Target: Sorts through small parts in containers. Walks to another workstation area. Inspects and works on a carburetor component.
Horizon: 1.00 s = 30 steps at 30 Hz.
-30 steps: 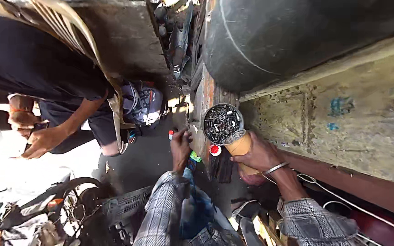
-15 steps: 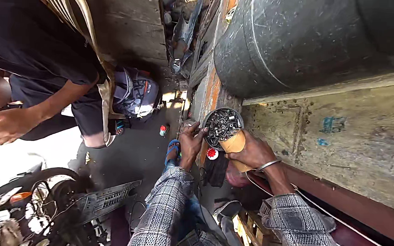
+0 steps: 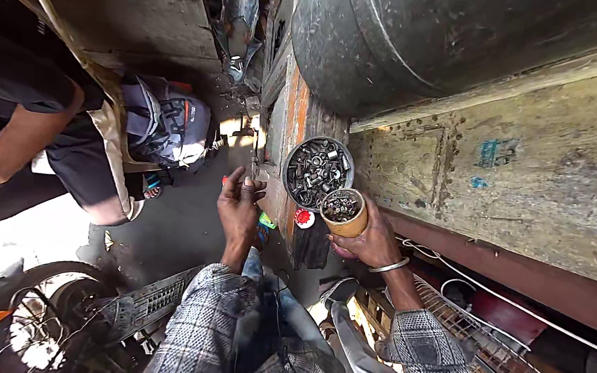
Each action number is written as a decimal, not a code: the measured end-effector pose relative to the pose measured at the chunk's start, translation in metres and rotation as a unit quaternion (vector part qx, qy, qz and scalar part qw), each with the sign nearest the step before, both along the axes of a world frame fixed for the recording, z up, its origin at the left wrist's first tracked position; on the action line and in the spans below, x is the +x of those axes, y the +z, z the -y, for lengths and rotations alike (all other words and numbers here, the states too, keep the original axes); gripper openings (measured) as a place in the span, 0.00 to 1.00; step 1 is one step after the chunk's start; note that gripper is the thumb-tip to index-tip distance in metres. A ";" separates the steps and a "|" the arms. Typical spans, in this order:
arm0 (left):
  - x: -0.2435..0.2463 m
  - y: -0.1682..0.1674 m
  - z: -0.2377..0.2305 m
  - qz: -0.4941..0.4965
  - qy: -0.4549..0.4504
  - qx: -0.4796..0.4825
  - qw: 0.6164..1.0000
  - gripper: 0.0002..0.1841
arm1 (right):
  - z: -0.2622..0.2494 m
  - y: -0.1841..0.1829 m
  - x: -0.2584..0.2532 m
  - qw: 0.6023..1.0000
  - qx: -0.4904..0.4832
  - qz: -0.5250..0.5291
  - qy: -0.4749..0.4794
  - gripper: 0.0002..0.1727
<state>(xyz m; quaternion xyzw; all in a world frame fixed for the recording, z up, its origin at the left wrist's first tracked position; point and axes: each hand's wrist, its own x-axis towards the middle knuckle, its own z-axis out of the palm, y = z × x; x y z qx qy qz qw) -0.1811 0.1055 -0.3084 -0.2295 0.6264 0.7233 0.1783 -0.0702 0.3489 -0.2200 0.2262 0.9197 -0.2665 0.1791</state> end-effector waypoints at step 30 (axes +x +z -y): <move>-0.017 0.057 -0.047 -0.492 -0.470 -0.230 0.696 0.13 | 0.019 0.034 -0.005 0.993 0.070 -0.047 0.076 0.65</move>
